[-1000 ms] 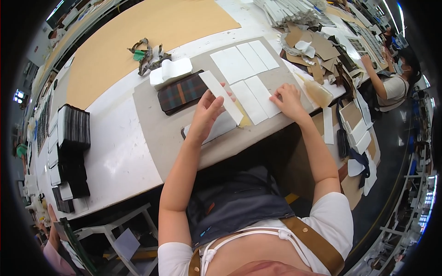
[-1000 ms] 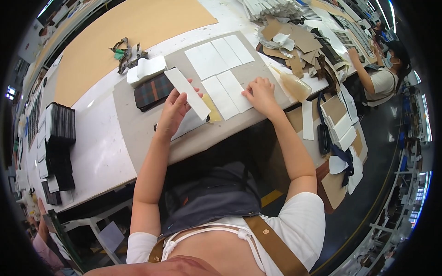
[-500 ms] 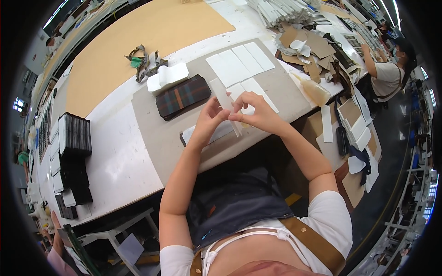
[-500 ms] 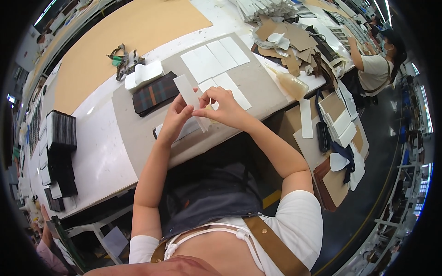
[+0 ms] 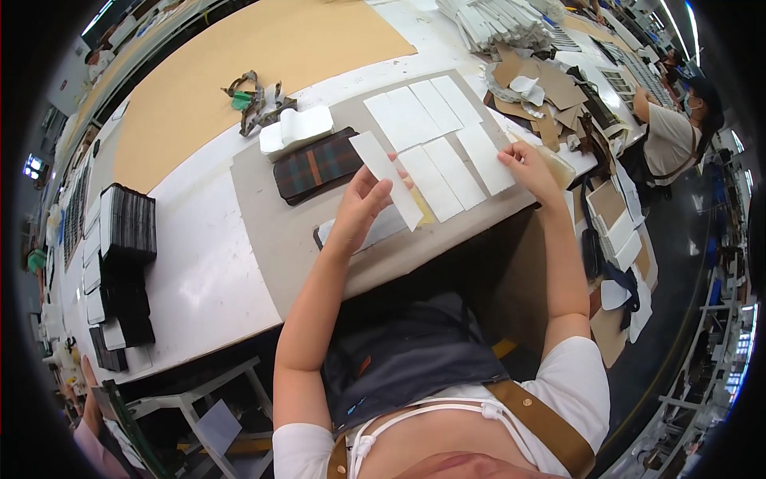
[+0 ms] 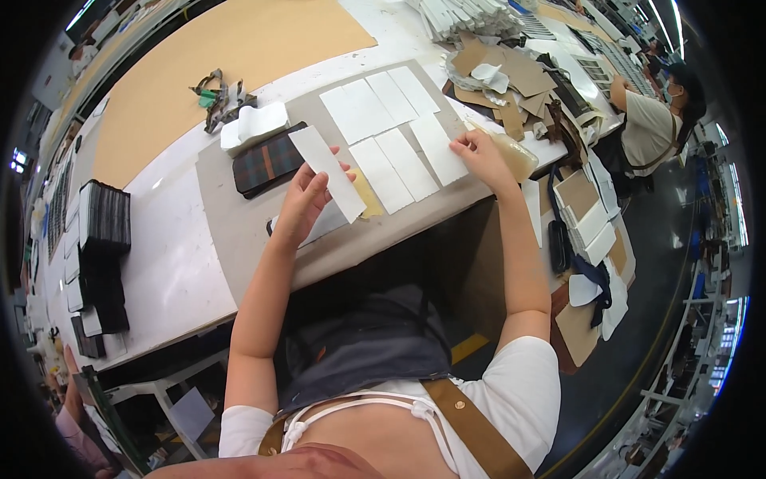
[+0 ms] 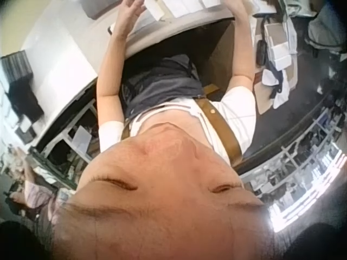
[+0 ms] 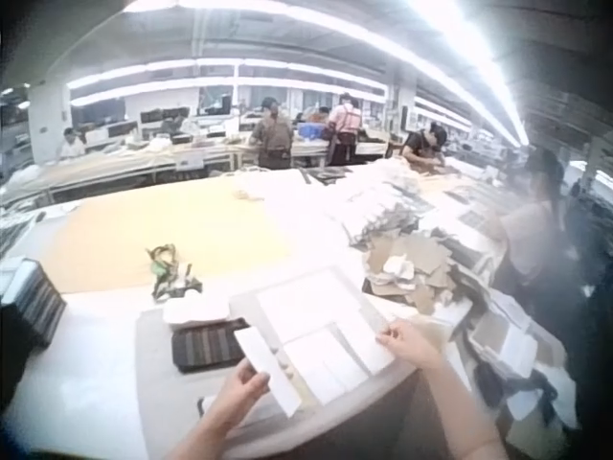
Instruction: Applying adhesive to leather wallet panels and attaching lining components in a factory setting.
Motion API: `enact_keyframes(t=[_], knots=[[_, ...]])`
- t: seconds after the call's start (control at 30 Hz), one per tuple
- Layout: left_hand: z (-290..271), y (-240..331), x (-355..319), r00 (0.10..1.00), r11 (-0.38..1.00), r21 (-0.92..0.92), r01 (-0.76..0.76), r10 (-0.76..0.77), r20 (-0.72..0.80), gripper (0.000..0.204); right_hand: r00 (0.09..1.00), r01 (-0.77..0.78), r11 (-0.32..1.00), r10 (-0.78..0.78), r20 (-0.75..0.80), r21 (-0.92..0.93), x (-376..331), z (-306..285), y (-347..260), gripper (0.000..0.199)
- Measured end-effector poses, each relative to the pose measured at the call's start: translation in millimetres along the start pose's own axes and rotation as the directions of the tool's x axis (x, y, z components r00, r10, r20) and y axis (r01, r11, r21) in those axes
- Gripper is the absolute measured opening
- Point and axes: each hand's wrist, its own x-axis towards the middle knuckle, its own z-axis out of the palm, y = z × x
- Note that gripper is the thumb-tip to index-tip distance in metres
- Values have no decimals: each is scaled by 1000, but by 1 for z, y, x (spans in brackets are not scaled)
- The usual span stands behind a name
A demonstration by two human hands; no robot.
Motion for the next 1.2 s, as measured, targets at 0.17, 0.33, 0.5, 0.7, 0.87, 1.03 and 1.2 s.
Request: enact_keyframes(t=[0.17, 0.33, 0.5, 0.7, 0.87, 1.03, 1.2], knots=[[0, 0, 1, 1000, 1000, 14, 11, -11, 2, 60, 1000, -25, 991, 24, -5, -128, 3, 17, 27, 26], [0, 0, 0, 1000, 1000, 17, 17, -17, -4, 61, 998, 54, 944, -66, -24, -325, 7, 21, 30, 24], [0, -1, -1, 1000, 1000, 11, 25, -25, -10, 63, 999, 39, 934, -37, 11, -355, 4, 27, 24, 23], [2, -1, 1, 999, 998, 64, 21, -24, 44, 69, 884, 365, 846, -446, -141, -389, -18, 53, -45, 30], [-1, -8, 3, 996, 989, 146, -23, 10, 89, 66, 881, 431, 894, -446, 156, 122, -61, 95, -136, 30], [-8, -18, 6, 997, 992, 110, -68, 72, -31, 59, 965, 261, 960, -260, -26, 97, -40, 84, -117, 17], [0, -4, 3, 999, 994, 104, -38, 40, -17, 29, 958, 146, 954, -70, -277, 263, 6, 15, -6, 17]])
